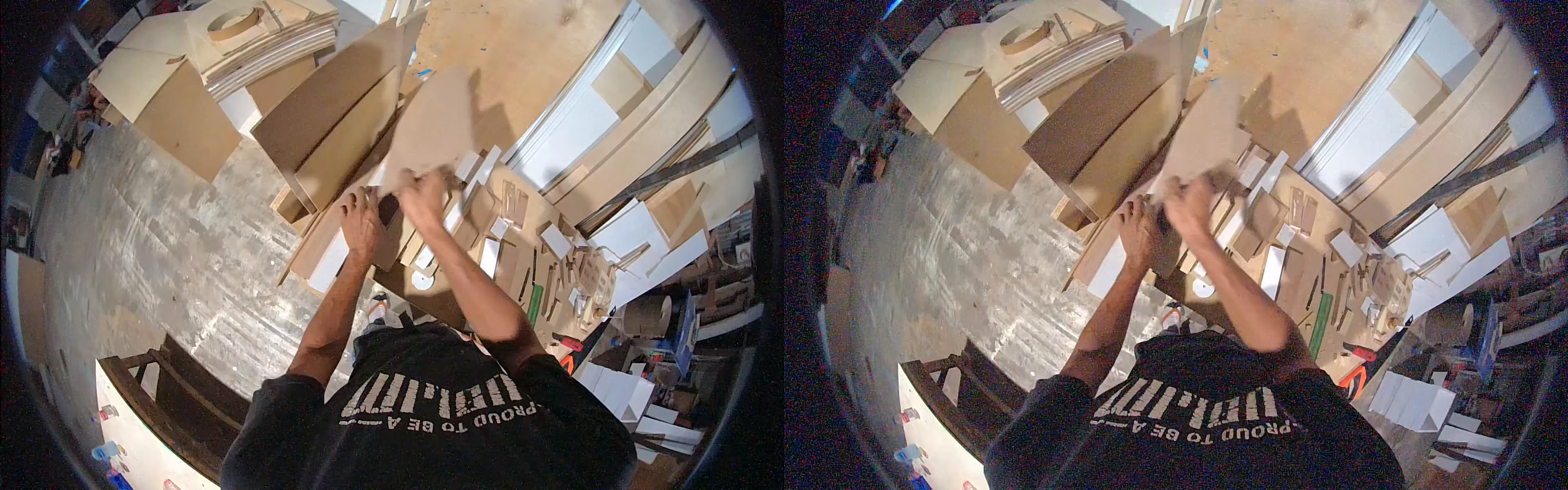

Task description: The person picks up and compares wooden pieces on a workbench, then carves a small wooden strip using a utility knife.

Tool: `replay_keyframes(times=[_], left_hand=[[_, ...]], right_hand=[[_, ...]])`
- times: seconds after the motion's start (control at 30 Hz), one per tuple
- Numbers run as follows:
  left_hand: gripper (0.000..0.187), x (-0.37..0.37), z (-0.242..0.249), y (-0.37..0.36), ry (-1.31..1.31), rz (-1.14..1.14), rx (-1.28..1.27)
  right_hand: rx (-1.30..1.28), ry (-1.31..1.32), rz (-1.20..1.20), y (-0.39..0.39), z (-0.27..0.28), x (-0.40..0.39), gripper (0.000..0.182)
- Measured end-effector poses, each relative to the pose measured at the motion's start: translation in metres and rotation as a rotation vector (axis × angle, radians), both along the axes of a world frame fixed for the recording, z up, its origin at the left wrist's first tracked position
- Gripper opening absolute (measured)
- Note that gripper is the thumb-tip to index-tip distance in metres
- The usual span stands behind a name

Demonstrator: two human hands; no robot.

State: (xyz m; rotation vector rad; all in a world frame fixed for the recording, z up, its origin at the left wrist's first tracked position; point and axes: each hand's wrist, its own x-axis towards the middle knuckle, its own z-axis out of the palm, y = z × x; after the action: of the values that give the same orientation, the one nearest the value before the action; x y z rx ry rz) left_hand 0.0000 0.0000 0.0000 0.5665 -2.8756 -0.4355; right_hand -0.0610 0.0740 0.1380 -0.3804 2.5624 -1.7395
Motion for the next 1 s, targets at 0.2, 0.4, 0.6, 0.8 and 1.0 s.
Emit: replay_keyframes(times=[0.2, 0.4, 0.6, 0.8, 1.0], left_hand=[[0.057, 0.002, -0.038, -0.007, 0.141, 0.016, -0.182], [0.064, 0.023, -0.045, 0.003, 0.023, -0.113, -0.113], [0.051, -0.019, -0.039, 0.0, -0.251, -0.294, -0.257], [0.04, -0.054, -0.012, -0.006, -0.18, -0.391, -0.068], [0.029, -0.031, 0.073, -0.014, -0.074, -0.348, 0.036]], right_hand=[[0.29, 0.185, 0.04, -0.086, -0.103, -0.012, 0.043], [0.414, 0.141, 0.393, -0.086, -0.102, -0.012, 0.06], [0.221, -0.035, 0.471, 0.002, -0.085, 0.007, 0.049], [0.26, -0.108, 0.175, 0.167, -0.086, 0.034, 0.026], [0.118, -0.157, -0.119, 0.288, -0.082, 0.083, 0.032]])
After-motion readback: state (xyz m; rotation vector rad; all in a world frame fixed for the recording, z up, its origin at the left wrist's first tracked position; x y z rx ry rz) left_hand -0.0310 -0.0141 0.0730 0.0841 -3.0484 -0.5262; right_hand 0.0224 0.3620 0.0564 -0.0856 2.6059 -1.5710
